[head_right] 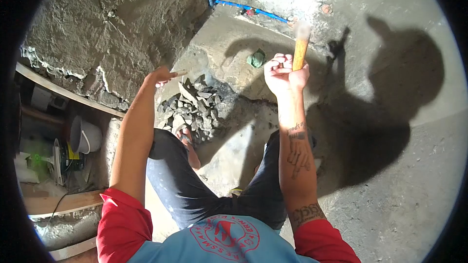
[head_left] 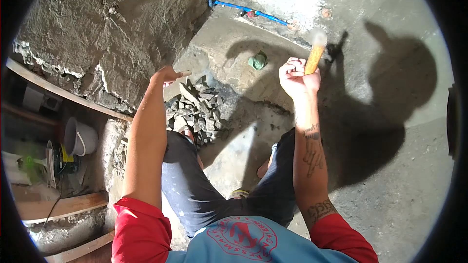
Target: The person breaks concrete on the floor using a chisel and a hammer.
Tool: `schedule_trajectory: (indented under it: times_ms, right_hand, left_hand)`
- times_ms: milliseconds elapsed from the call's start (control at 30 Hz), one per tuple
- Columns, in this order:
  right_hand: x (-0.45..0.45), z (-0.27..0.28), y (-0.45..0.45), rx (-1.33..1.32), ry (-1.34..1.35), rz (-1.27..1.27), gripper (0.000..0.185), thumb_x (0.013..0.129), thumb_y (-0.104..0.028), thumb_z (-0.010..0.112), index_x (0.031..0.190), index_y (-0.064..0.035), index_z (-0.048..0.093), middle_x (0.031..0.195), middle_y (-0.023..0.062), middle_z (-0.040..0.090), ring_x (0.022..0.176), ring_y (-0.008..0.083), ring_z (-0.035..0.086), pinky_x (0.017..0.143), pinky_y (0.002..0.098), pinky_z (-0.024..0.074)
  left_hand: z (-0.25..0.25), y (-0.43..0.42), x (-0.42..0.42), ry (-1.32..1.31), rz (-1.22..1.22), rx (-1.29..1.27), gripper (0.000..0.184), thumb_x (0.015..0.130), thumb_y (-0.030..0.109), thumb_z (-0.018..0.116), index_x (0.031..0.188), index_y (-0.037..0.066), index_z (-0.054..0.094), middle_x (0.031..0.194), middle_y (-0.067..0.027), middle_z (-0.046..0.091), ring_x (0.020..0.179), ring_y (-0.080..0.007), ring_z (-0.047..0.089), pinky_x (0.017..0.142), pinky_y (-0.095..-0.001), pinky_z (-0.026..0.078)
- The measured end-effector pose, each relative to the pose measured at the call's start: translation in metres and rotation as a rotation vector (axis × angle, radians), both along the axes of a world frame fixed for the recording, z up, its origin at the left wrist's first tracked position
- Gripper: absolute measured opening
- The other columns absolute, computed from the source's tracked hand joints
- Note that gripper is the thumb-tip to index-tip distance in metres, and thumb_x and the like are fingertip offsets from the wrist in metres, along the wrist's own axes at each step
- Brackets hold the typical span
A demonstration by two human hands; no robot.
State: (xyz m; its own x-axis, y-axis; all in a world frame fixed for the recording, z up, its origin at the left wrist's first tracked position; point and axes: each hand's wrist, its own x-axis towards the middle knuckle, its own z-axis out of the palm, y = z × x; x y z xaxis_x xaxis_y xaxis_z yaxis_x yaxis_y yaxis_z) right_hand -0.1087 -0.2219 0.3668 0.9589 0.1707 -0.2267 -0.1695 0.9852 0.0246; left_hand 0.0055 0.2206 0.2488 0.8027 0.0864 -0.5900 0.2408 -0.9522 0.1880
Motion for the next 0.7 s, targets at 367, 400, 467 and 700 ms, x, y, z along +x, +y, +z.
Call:
schedule_trajectory:
  times_ms: [367,400,467,700]
  right_hand:
    - [0.0003,-0.0029,-0.0004,-0.006,-0.023,0.008,0.030,0.078,-0.029,0.042,0.059,-0.0069,0.049,0.063,0.0055,0.048,0.059,0.0158,0.052,0.056,0.0301,0.0437]
    - [-0.0001,-0.0019,0.0002,-0.018,-0.018,0.003,0.030,0.078,-0.028,0.043,0.058,-0.0070,0.048,0.063,0.0054,0.047,0.059,0.0156,0.052,0.056,0.0300,0.0437]
    - [0.0003,-0.0013,0.0003,-0.030,-0.014,-0.001,0.029,0.078,-0.028,0.043,0.058,-0.0072,0.048,0.063,0.0052,0.047,0.059,0.0155,0.052,0.056,0.0300,0.0437]
    - [0.0008,-0.0027,0.0011,-0.022,-0.011,0.005,0.029,0.078,-0.028,0.043,0.058,-0.0072,0.048,0.063,0.0048,0.047,0.058,0.0154,0.051,0.056,0.0297,0.0435]
  left_hand:
    - [-0.0028,0.0027,-0.0034,-0.044,0.028,-0.025,0.061,0.083,0.057,0.059,0.067,-0.001,0.062,0.068,-0.0136,0.063,0.063,-0.0267,0.063,0.060,-0.0423,0.050]
    - [-0.0012,0.0020,-0.0040,-0.044,0.023,-0.017,0.061,0.083,0.057,0.059,0.066,-0.002,0.062,0.067,-0.0135,0.063,0.063,-0.0265,0.063,0.060,-0.0421,0.050]
    - [0.0004,0.0011,-0.0040,-0.045,0.017,-0.010,0.061,0.083,0.057,0.059,0.066,-0.002,0.062,0.067,-0.0135,0.063,0.063,-0.0263,0.063,0.060,-0.0419,0.050]
    - [-0.0053,0.0031,0.0013,0.012,-0.008,0.001,0.054,0.087,0.056,0.055,0.076,0.003,0.060,0.059,-0.0059,0.055,0.051,-0.0186,0.053,0.048,-0.0360,0.044]
